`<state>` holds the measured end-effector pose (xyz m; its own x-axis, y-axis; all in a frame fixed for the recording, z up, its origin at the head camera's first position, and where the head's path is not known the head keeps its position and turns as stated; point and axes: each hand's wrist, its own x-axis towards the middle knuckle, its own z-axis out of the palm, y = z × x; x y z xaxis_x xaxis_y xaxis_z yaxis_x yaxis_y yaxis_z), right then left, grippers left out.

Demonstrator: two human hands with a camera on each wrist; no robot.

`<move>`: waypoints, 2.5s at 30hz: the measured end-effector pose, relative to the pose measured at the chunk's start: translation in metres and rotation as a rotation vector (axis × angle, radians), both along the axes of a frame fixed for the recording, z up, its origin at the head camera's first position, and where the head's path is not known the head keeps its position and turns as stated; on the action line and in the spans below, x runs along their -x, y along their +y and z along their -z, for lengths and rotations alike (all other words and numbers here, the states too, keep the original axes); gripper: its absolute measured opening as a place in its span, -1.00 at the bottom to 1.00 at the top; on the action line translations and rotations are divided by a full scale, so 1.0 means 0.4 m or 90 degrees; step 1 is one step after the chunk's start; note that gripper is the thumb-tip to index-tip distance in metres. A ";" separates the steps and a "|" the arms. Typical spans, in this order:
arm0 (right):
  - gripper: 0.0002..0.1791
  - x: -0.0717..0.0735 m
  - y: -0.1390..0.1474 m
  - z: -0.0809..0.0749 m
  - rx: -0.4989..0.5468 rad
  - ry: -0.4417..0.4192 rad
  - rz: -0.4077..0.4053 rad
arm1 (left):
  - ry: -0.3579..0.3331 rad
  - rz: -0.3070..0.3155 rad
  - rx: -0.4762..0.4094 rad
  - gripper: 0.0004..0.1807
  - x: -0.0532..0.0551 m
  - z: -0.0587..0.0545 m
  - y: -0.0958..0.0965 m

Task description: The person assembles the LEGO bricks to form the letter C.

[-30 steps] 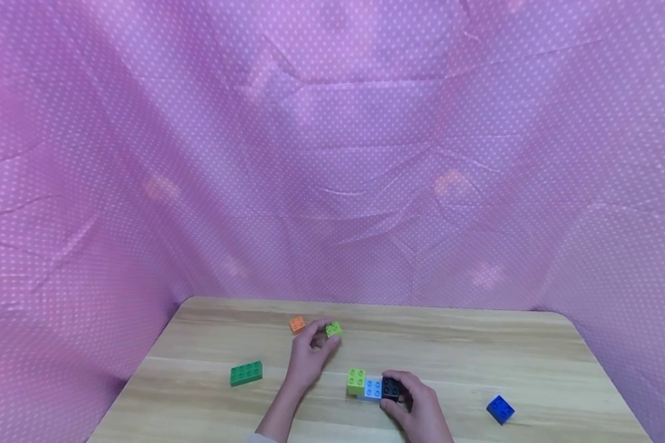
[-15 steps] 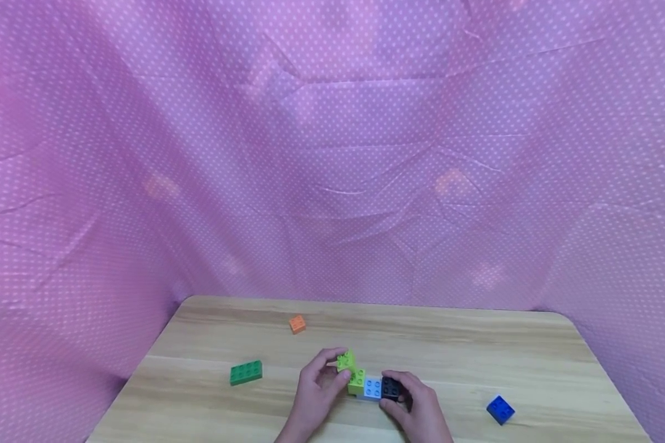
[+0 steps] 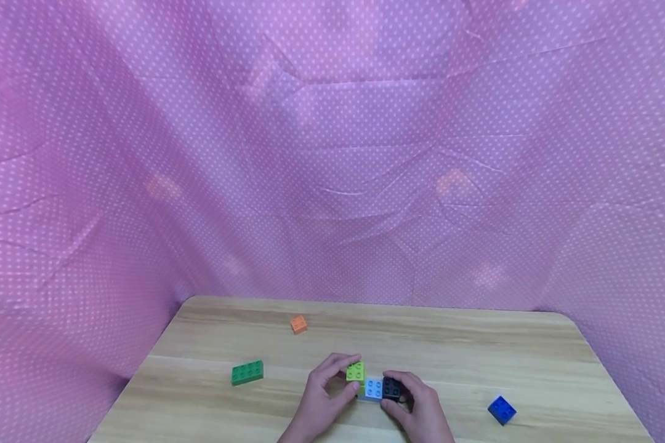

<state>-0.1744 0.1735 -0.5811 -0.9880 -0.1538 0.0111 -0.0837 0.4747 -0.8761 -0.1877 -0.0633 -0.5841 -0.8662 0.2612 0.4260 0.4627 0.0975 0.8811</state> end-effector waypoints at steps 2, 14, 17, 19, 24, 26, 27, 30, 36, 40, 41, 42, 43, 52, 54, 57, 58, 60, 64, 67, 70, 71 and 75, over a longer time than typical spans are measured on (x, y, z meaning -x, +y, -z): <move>-0.44 0.000 0.000 -0.002 0.000 -0.006 -0.002 | -0.008 0.007 0.000 -0.52 0.000 0.000 0.000; -0.45 0.000 -0.003 -0.008 -0.005 0.004 0.012 | -0.009 0.030 0.021 -0.66 0.010 0.004 0.003; -0.45 -0.001 -0.002 -0.010 -0.001 0.007 0.006 | -0.038 0.044 0.016 -0.65 0.009 0.003 0.002; -0.45 -0.003 -0.001 -0.011 0.001 0.005 -0.003 | -0.066 0.062 -0.001 -0.64 0.008 0.001 0.000; -0.44 -0.005 -0.001 -0.010 0.001 -0.005 -0.011 | -0.107 0.087 -0.049 -0.63 0.005 0.000 -0.001; -0.44 -0.005 -0.002 -0.007 -0.005 0.000 -0.004 | -0.112 0.083 -0.055 -0.63 0.004 0.001 -0.001; -0.45 -0.005 -0.002 -0.006 -0.006 0.005 -0.002 | -0.113 0.081 -0.056 -0.63 0.003 0.001 -0.001; -0.45 -0.006 -0.005 -0.003 -0.010 0.018 0.005 | -0.113 0.080 -0.052 -0.63 0.002 0.001 0.000; -0.45 -0.010 -0.006 -0.004 -0.005 0.028 0.003 | -0.099 0.082 -0.048 -0.63 0.002 -0.001 0.001; -0.45 -0.009 -0.006 -0.002 -0.006 0.034 0.000 | -0.095 0.077 -0.046 -0.63 0.003 -0.001 0.001; -0.45 -0.009 -0.007 -0.001 -0.007 0.035 0.000 | -0.095 0.077 -0.047 -0.63 0.003 -0.002 0.001; -0.45 -0.008 -0.007 0.000 -0.006 0.036 0.000 | -0.094 0.076 -0.046 -0.62 0.003 -0.002 0.001; -0.45 -0.007 -0.008 0.000 -0.006 0.037 0.000 | -0.094 0.076 -0.046 -0.62 0.003 -0.002 0.000; -0.45 -0.005 -0.011 0.000 -0.006 0.026 0.001 | -0.096 0.065 -0.039 -0.63 0.002 -0.004 0.000; -0.45 -0.007 -0.009 0.000 -0.007 0.026 0.000 | -0.099 0.066 -0.039 -0.63 0.002 -0.004 0.002; -0.42 -0.008 -0.008 0.000 -0.010 0.035 0.001 | -0.092 0.070 -0.041 -0.64 0.001 -0.005 0.005; -0.41 -0.008 -0.007 -0.001 -0.010 0.039 0.001 | -0.086 0.069 -0.044 -0.65 0.002 -0.005 0.006; -0.38 -0.007 -0.009 -0.003 -0.007 0.042 0.005 | -0.073 0.066 -0.048 -0.66 0.003 -0.006 0.008; -0.37 -0.006 -0.011 -0.008 0.002 0.038 0.010 | -0.075 0.060 -0.049 -0.66 0.005 -0.005 0.008; -0.41 -0.008 -0.010 -0.009 0.004 0.031 0.007 | -0.084 0.063 -0.044 -0.65 0.004 -0.001 0.007; -0.44 -0.008 -0.010 -0.008 0.001 0.029 0.003 | -0.075 0.067 -0.048 -0.62 0.004 0.004 0.005; -0.44 -0.008 -0.009 -0.008 -0.002 0.031 0.001 | -0.069 0.065 -0.046 -0.60 0.004 0.006 0.004; -0.43 -0.008 -0.009 -0.001 -0.011 0.046 -0.002 | -0.069 0.052 -0.025 -0.53 0.008 0.007 -0.006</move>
<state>-0.1711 0.1698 -0.5805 -0.9842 -0.1583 0.0798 -0.1483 0.4890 -0.8596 -0.1907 -0.0658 -0.5870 -0.8843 0.3173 0.3426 0.3697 0.0275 0.9288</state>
